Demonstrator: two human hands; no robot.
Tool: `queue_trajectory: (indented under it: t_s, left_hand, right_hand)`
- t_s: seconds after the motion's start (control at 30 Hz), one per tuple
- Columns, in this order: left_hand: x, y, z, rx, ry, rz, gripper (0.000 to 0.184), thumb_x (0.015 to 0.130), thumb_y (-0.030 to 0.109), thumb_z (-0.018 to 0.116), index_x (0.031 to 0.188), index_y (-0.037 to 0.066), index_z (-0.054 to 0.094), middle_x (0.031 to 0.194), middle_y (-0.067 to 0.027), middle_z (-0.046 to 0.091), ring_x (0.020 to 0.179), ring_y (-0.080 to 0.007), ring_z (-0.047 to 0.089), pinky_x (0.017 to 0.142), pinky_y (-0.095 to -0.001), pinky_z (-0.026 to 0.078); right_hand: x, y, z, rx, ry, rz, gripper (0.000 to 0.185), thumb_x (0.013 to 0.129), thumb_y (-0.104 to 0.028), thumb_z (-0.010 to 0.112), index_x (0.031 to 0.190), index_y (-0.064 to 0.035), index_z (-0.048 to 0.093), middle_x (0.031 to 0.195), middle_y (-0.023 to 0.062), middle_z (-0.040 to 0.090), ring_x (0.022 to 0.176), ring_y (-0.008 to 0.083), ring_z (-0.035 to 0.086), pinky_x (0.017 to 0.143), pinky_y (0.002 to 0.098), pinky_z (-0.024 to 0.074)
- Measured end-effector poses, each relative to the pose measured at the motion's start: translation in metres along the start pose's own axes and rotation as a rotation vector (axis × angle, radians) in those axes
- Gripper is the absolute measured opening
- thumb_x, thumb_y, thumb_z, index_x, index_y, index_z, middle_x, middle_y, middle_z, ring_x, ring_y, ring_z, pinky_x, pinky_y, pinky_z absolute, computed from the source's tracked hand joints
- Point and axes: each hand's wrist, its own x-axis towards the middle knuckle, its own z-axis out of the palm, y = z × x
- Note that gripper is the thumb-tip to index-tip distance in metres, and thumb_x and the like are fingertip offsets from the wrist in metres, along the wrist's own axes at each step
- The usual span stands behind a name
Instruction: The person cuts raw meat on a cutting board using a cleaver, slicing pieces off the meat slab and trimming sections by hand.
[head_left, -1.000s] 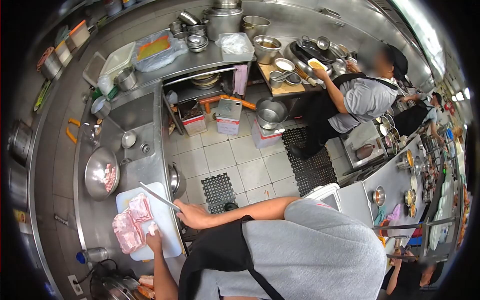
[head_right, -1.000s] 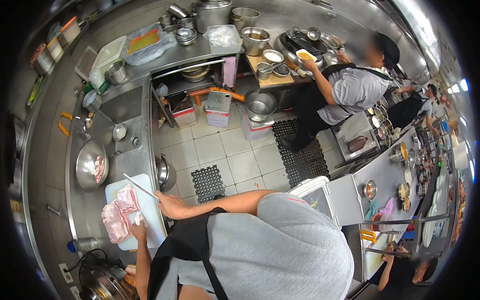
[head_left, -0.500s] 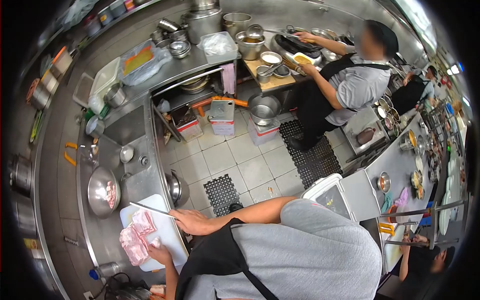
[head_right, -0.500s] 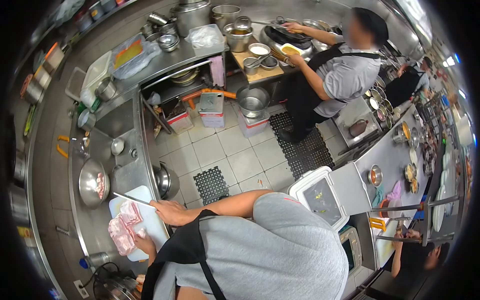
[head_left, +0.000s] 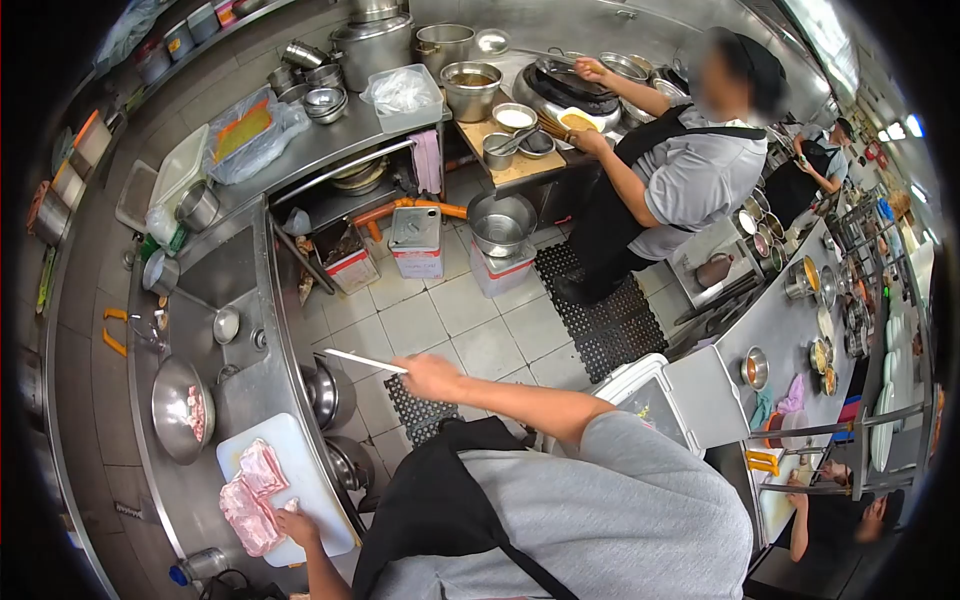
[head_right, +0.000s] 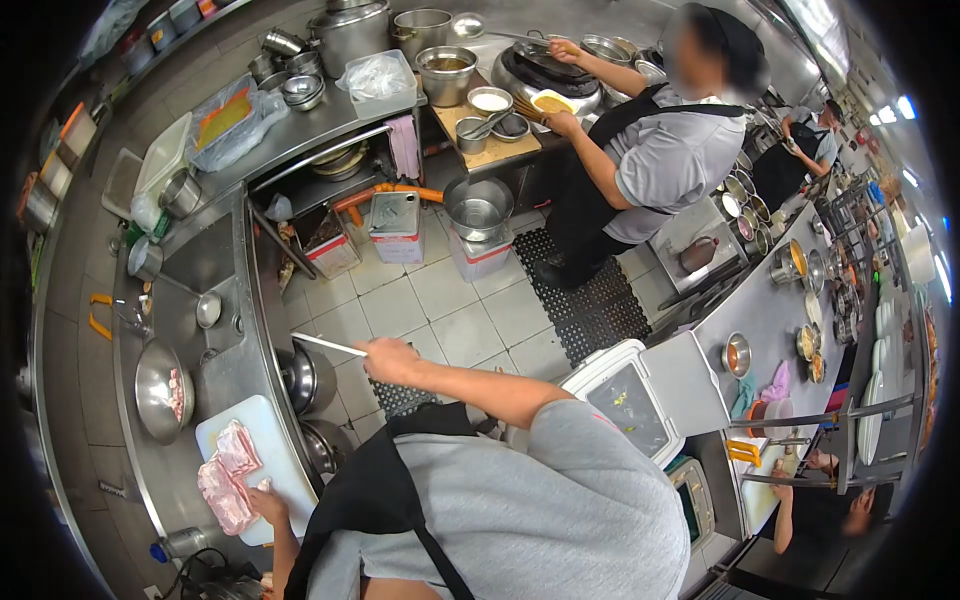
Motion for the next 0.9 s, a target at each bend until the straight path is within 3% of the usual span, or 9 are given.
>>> queue_trajectory:
  t_s: [0.17,0.27,0.37,0.4,0.5,0.63,0.73,0.8,0.9]
  left_hand:
    - [0.005,-0.002,0.005,0.072,0.03,-0.037,0.054,0.094,0.015,0.063,0.137,-0.008,0.041,0.13,-0.0276,0.05,0.122,-0.0448,0.05,0.108,-0.0533,0.039]
    - [0.006,-0.002,0.012,0.08,0.044,-0.102,0.052,0.097,0.02,0.063,0.136,-0.007,0.044,0.134,-0.0279,0.05,0.123,-0.0462,0.05,0.108,-0.0535,0.039]
    - [0.0,0.002,0.028,-0.053,0.311,-0.27,0.052,0.1,0.028,0.061,0.135,-0.008,0.046,0.139,-0.0276,0.048,0.124,-0.0477,0.05,0.106,-0.0544,0.04]
    - [0.001,0.001,0.041,-0.119,0.457,-0.349,0.052,0.103,0.036,0.057,0.135,-0.005,0.049,0.141,-0.0271,0.048,0.121,-0.0493,0.052,0.103,-0.0557,0.042]
    - [-0.015,0.066,0.003,-0.101,0.476,-0.582,0.053,0.104,0.041,0.054,0.137,0.001,0.05,0.14,-0.0268,0.05,0.117,-0.0509,0.053,0.099,-0.0579,0.044]
    - [-0.01,0.055,0.018,-0.083,0.424,-0.614,0.055,0.103,0.045,0.053,0.138,0.003,0.05,0.136,-0.0264,0.052,0.114,-0.0504,0.055,0.093,-0.0582,0.047]
    - [-0.013,0.059,0.016,-0.041,0.47,-0.579,0.056,0.102,0.047,0.053,0.137,0.003,0.051,0.134,-0.0267,0.052,0.112,-0.0495,0.056,0.092,-0.0579,0.048]
    - [-0.012,0.055,0.016,-0.018,0.478,-0.582,0.058,0.1,0.047,0.055,0.136,0.001,0.051,0.133,-0.0271,0.052,0.11,-0.0498,0.056,0.093,-0.0596,0.046]
    - [-0.014,0.063,0.011,-0.062,0.496,-0.567,0.059,0.099,0.044,0.056,0.136,-0.001,0.05,0.13,-0.027,0.053,0.111,-0.0501,0.055,0.093,-0.06,0.046]
  right_hand:
    - [-0.025,0.128,0.018,-0.103,0.014,0.235,0.038,0.088,-0.014,0.056,0.126,-0.0114,0.062,0.102,0.0264,0.072,0.097,0.0455,0.07,0.085,0.0564,0.0553]
    - [-0.061,0.188,0.039,-0.089,0.02,0.453,0.037,0.085,-0.01,0.056,0.12,-0.0053,0.064,0.106,0.0278,0.071,0.105,0.0439,0.069,0.091,0.054,0.0546]
    - [-0.099,0.233,0.057,-0.101,-0.064,0.687,0.041,0.085,-0.01,0.056,0.124,-0.0041,0.064,0.113,0.0275,0.071,0.111,0.043,0.068,0.096,0.0521,0.054]
    - [-0.111,0.252,0.069,-0.102,-0.06,0.708,0.041,0.085,-0.011,0.057,0.125,-0.004,0.064,0.113,0.0269,0.071,0.11,0.0424,0.069,0.095,0.0511,0.0548]
    - [-0.146,0.284,0.089,-0.043,-0.094,0.853,0.039,0.085,-0.012,0.061,0.122,-0.0027,0.067,0.114,0.0248,0.072,0.102,0.0392,0.073,0.09,0.0496,0.058]
    - [-0.165,0.295,0.091,0.058,-0.188,1.163,0.03,0.087,-0.013,0.062,0.111,0.0021,0.072,0.104,0.0208,0.076,0.086,0.0332,0.077,0.077,0.0463,0.0614]
    - [-0.173,0.318,0.103,0.075,-0.316,1.202,0.027,0.088,-0.014,0.06,0.104,0.004,0.074,0.093,0.0194,0.077,0.08,0.0296,0.077,0.071,0.0439,0.0616]
    - [-0.183,0.337,0.116,-0.062,-0.48,1.011,0.026,0.088,-0.013,0.06,0.1,0.0049,0.074,0.088,0.02,0.076,0.078,0.0297,0.077,0.069,0.043,0.0615]
    - [-0.17,0.329,0.114,-0.054,-0.378,1.004,0.025,0.088,-0.012,0.059,0.098,0.0063,0.074,0.087,0.0208,0.076,0.075,0.0306,0.077,0.068,0.0434,0.0615]
